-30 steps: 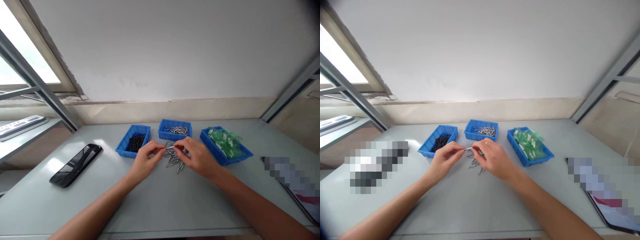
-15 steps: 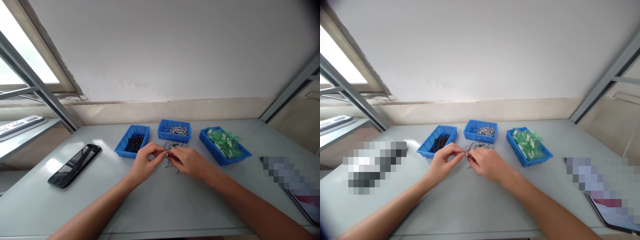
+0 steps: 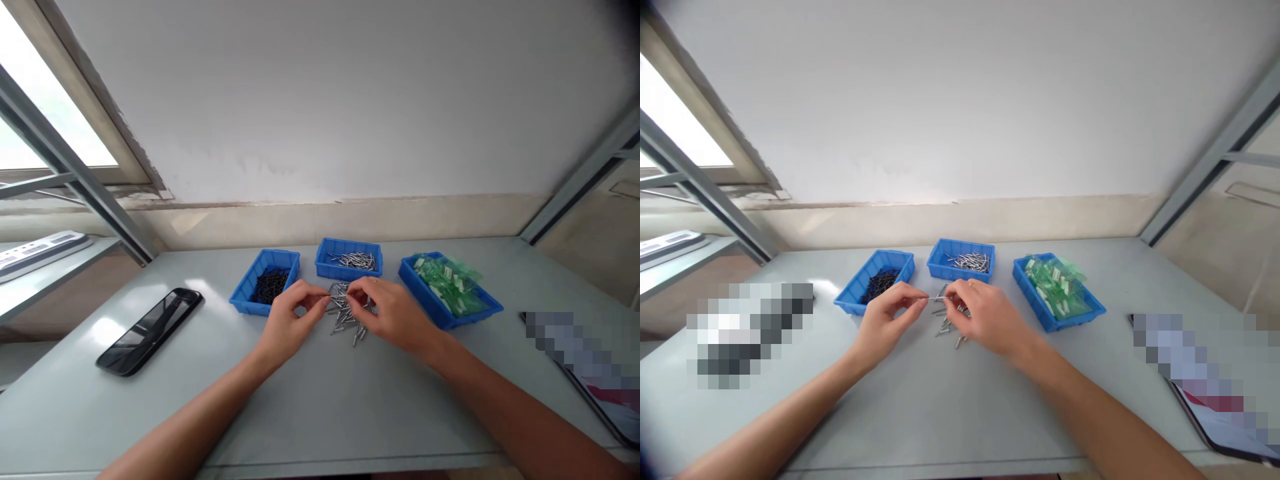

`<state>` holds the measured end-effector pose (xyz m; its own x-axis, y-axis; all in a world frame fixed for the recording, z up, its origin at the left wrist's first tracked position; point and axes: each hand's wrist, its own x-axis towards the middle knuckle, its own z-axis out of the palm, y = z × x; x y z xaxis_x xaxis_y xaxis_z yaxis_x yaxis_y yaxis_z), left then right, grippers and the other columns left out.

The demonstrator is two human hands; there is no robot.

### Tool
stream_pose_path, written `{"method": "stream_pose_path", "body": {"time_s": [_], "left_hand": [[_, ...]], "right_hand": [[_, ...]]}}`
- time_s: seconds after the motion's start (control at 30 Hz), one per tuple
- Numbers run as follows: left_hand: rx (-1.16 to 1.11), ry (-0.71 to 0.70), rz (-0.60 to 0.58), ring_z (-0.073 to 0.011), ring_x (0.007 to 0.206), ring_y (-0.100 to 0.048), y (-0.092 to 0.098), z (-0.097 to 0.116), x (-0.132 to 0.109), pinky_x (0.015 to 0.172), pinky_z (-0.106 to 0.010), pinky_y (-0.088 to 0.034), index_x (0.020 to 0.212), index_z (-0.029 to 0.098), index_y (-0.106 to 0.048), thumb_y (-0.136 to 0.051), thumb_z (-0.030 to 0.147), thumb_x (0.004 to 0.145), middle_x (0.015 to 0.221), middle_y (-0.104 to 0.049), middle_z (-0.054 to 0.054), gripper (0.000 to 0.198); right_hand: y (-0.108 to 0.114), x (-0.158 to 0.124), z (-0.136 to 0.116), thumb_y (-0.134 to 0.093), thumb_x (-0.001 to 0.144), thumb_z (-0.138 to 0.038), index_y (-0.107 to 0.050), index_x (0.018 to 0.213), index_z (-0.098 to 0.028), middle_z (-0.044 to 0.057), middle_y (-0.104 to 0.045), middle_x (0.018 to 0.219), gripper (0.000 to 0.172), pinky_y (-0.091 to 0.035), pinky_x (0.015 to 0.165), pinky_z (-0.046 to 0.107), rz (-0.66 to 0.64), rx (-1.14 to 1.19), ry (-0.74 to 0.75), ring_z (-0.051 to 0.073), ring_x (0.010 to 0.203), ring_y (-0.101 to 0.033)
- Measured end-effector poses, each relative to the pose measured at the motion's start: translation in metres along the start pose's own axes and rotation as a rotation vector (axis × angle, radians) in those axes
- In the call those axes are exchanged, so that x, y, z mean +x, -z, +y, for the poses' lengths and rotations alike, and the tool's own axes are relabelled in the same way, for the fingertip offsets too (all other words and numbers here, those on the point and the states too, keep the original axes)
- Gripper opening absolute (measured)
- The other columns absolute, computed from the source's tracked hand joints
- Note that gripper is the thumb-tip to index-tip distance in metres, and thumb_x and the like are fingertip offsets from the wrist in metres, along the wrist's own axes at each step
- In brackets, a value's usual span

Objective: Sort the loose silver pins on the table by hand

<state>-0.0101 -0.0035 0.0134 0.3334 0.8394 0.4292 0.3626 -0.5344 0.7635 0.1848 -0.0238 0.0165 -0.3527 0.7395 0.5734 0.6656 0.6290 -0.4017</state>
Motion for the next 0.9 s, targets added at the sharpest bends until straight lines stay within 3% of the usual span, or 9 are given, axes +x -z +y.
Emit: {"method": "stream_pose_path", "body": {"time_s": [0.23,0.47,0.53,0.67,0.8,0.9], "left_hand": [[0.001,-0.005,-0.028,-0.0137,0.071,-0.055,-0.0005,-0.0002,0.0015,0.063,-0.025,-0.044,0.08,0.016,-0.064,-0.055,0.025,0.084,0.075,-0.06,-0.003,0.013],[-0.03,-0.023,-0.3,-0.0133,0.074,-0.057,-0.0043,-0.0018,0.0002,0.067,-0.024,-0.047,0.086,0.017,-0.067,-0.053,0.023,0.084,0.082,-0.062,-0.004,0.015],[-0.034,-0.023,-0.279,-0.0134,0.074,-0.058,-0.0039,-0.0001,0.0003,0.067,-0.025,-0.047,0.084,0.017,-0.067,-0.054,0.023,0.084,0.081,-0.062,-0.004,0.014],[-0.032,0.023,-0.122,-0.0139,0.074,-0.057,-0.0013,0.0016,0.0023,0.065,-0.024,-0.046,0.08,0.017,-0.066,-0.055,0.025,0.083,0.079,-0.062,-0.003,0.014],[-0.041,0.056,0.017,-0.014,0.072,-0.056,0.0015,-0.0011,0.0034,0.063,-0.023,-0.044,0.081,0.016,-0.065,-0.056,0.028,0.083,0.076,-0.062,-0.003,0.015],[-0.053,0.055,0.042,-0.0136,0.071,-0.055,0.0025,-0.0023,0.0029,0.062,-0.023,-0.043,0.082,0.017,-0.064,-0.056,0.028,0.083,0.076,-0.061,-0.002,0.014]], "right_hand": [[0.0014,-0.0006,0.0004,-0.046,0.087,-0.02,-0.053,0.091,-0.02,0.001,-0.06,0.072,0.009,-0.045,0.061,0.024,0.082,0.039,0.02,0.012,0.064,-0.056],[0.0015,-0.0023,-0.0028,-0.045,0.087,-0.019,-0.052,0.094,-0.02,0.001,-0.061,0.076,0.01,-0.046,0.061,0.022,0.094,0.084,0.099,0.012,0.067,-0.057],[0.0028,-0.0018,-0.003,-0.045,0.087,-0.02,-0.052,0.094,-0.021,0.001,-0.061,0.075,0.01,-0.046,0.061,0.022,0.098,0.085,0.092,0.012,0.067,-0.057],[0.0051,0.0001,-0.0008,-0.044,0.087,-0.021,-0.052,0.091,-0.021,0.0,-0.06,0.071,0.009,-0.044,0.06,0.023,0.099,0.076,0.024,0.012,0.063,-0.056],[0.0036,0.0008,0.0014,-0.045,0.087,-0.02,-0.051,0.09,-0.021,-0.001,-0.06,0.071,0.008,-0.042,0.058,0.023,0.0,0.036,-0.027,0.012,0.062,-0.055],[0.0017,0.0007,0.0014,-0.046,0.086,-0.02,-0.051,0.093,-0.021,0.0,-0.062,0.077,0.009,-0.044,0.062,0.024,-0.08,0.025,-0.014,0.012,0.068,-0.057]]}}
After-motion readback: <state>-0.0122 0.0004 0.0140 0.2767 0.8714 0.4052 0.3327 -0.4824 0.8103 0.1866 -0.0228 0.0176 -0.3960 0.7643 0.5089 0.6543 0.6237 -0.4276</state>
